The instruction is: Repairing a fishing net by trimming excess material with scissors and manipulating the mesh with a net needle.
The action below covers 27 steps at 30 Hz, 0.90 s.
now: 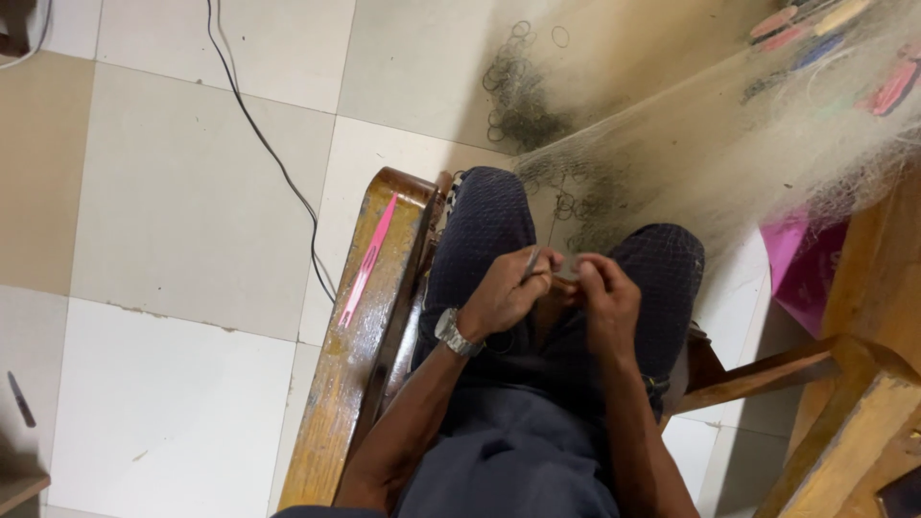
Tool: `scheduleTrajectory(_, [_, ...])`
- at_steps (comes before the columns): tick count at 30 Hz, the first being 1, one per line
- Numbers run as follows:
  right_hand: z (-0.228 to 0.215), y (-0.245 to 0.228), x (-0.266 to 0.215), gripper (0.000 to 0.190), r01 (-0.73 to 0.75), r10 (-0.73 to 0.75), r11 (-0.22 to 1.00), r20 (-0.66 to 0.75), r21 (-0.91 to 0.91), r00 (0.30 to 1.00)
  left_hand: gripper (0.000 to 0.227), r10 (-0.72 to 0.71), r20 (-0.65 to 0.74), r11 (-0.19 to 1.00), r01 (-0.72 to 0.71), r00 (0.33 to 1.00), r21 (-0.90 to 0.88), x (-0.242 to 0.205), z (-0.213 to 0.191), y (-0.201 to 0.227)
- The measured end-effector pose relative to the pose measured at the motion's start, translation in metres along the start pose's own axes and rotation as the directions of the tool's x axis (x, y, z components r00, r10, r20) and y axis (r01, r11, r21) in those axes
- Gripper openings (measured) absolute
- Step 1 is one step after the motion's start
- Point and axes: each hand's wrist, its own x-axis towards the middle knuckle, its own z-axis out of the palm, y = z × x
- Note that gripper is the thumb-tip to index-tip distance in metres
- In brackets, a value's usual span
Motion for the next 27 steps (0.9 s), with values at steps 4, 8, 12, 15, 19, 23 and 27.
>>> scheduleTrajectory(4, [0.02, 0.006, 0.015, 0.014, -0.09, 0.097, 0.963, -0.019, 0.254, 0.995, 0.018, 0.026, 0.033, 0.975, -0.032, 0.999, 0.221, 0.0, 0.002, 0.01])
scheduleTrajectory(8, [0.015, 0.029, 0.02, 0.007, -0.054, 0.056, 0.988, -0.008, 0.144, 0.998, 0.017, 0.01, 0.034, 0.97, -0.018, 0.999, 0.243, 0.002, 0.004, 0.015])
scheduleTrajectory(12, [0.015, 0.015, 0.008, 0.007, -0.128, 0.141, 0.943, -0.022, 0.307, 0.99, 0.012, -0.087, -0.065, 0.996, 0.086, 0.994, -0.009, 0.001, 0.005, 0.004])
scheduleTrajectory(15, [0.018, 0.007, 0.007, 0.006, -0.099, 0.111, 0.918, -0.01, 0.384, 0.994, 0.02, -0.192, -0.11, 0.981, 0.192, 0.975, -0.006, 0.01, -0.008, 0.016])
scheduleTrajectory(19, [0.018, 0.019, 0.011, 0.007, -0.095, 0.104, 0.922, -0.004, 0.376, 0.995, 0.022, -0.108, -0.151, 0.892, 0.163, 0.983, 0.421, 0.021, -0.016, 0.008])
scheduleTrajectory(23, [0.013, 0.016, 0.011, 0.007, -0.078, 0.085, 0.926, -0.002, 0.37, 0.996, 0.033, -0.227, -0.078, 0.659, 0.212, 0.971, 0.721, 0.025, -0.007, -0.003])
scheduleTrajectory(27, [0.011, 0.027, 0.008, 0.007, -0.092, 0.095, 0.907, 0.013, 0.411, 0.995, 0.017, -0.295, -0.106, 0.575, 0.265, 0.95, 0.774, 0.025, -0.006, -0.03])
